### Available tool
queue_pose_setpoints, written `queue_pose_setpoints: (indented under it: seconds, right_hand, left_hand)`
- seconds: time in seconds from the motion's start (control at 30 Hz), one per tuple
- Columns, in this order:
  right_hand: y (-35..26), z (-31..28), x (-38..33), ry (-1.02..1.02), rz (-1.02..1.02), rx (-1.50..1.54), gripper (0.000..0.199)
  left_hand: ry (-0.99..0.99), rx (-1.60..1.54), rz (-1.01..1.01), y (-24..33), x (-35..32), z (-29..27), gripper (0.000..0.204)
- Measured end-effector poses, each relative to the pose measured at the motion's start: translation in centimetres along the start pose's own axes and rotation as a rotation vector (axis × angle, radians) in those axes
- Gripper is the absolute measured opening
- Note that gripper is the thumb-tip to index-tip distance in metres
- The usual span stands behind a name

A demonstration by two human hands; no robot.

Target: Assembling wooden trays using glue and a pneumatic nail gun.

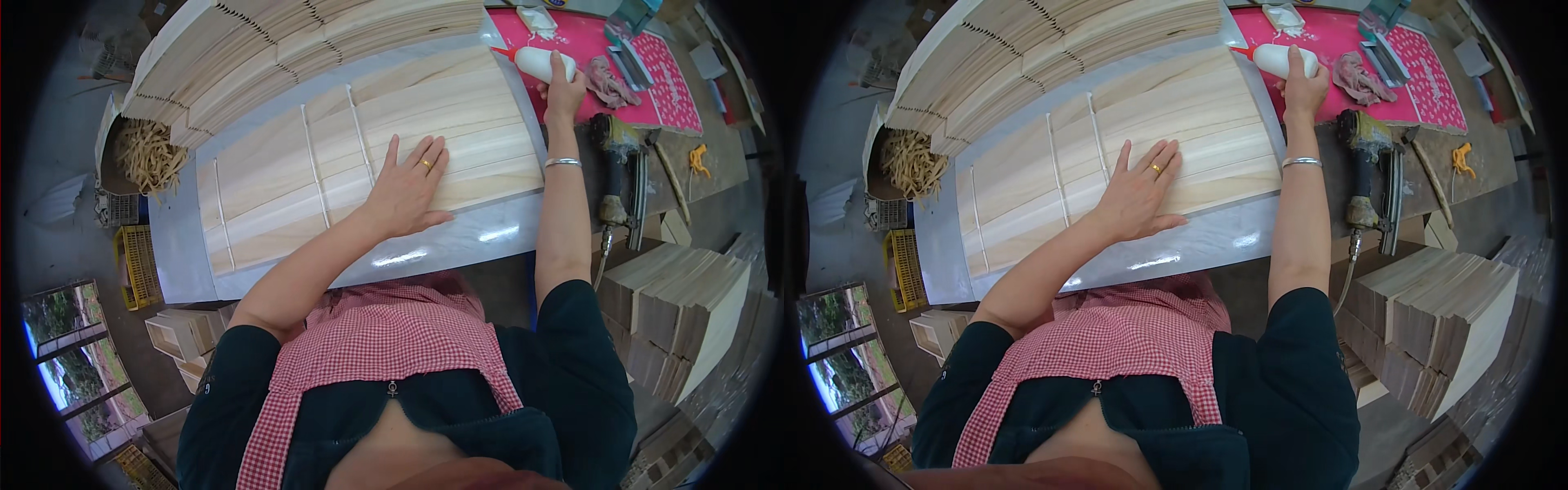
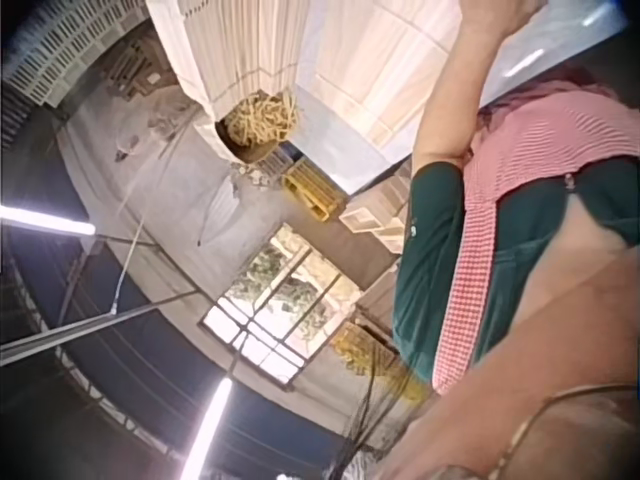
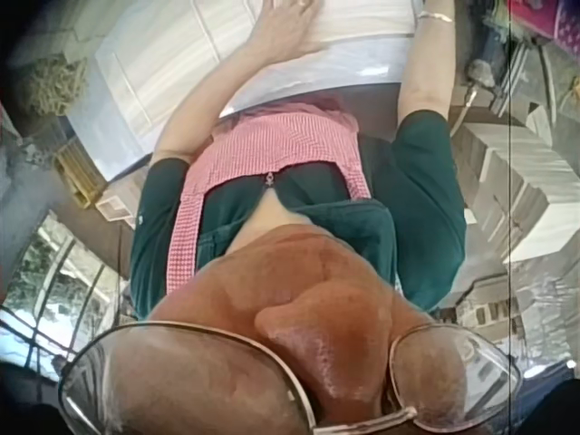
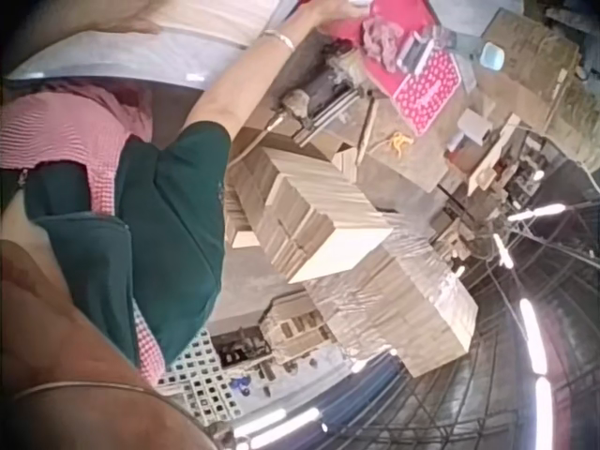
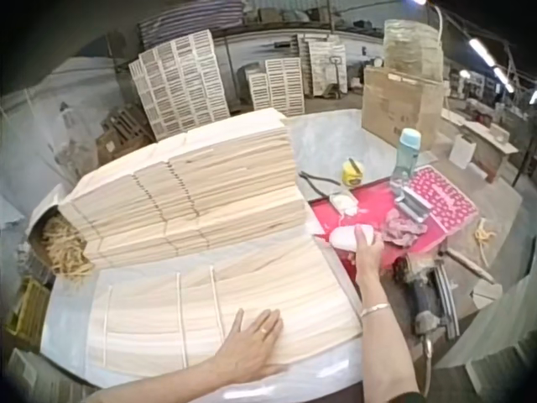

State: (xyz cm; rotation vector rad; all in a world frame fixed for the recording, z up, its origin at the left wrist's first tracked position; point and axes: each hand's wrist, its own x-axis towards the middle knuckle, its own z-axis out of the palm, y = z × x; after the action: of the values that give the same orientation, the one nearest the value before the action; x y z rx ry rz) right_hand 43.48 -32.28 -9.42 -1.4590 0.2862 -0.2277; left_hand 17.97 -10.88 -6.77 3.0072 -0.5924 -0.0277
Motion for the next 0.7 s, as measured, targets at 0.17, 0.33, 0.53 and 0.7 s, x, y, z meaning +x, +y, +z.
queue_pose_setpoints:
  seconds: [0.17, 0.33, 0.53, 0.7]
  right_hand:
    - [0.5, -0.3, 0.9, -0.038, 0.024, -0.044, 0.056]
    - [0.6, -1.0, 0.6, -0.025, 0.022, -0.035, 0.053]
    - [0.7, -2.7, -0.4, 0.024, -0.025, -0.033, 0.046]
    - [0.8, -4.2, -1.1, 0.037, -0.046, -0.057, 0.047]
  left_hand:
    - [0.002, -0.011, 0.006, -0.1, 0.0, 0.0, 0.093]
    - [-0.001, -0.016, 0.007, 0.0, 0.0, 0.0, 0.094]
    - [-0.047, 0.006, -0.009, 0.1, 0.2, -0.3, 0.095]
    - [-0.053, 0.023, -0.007, 0.1, 0.2, -0.4, 0.096]
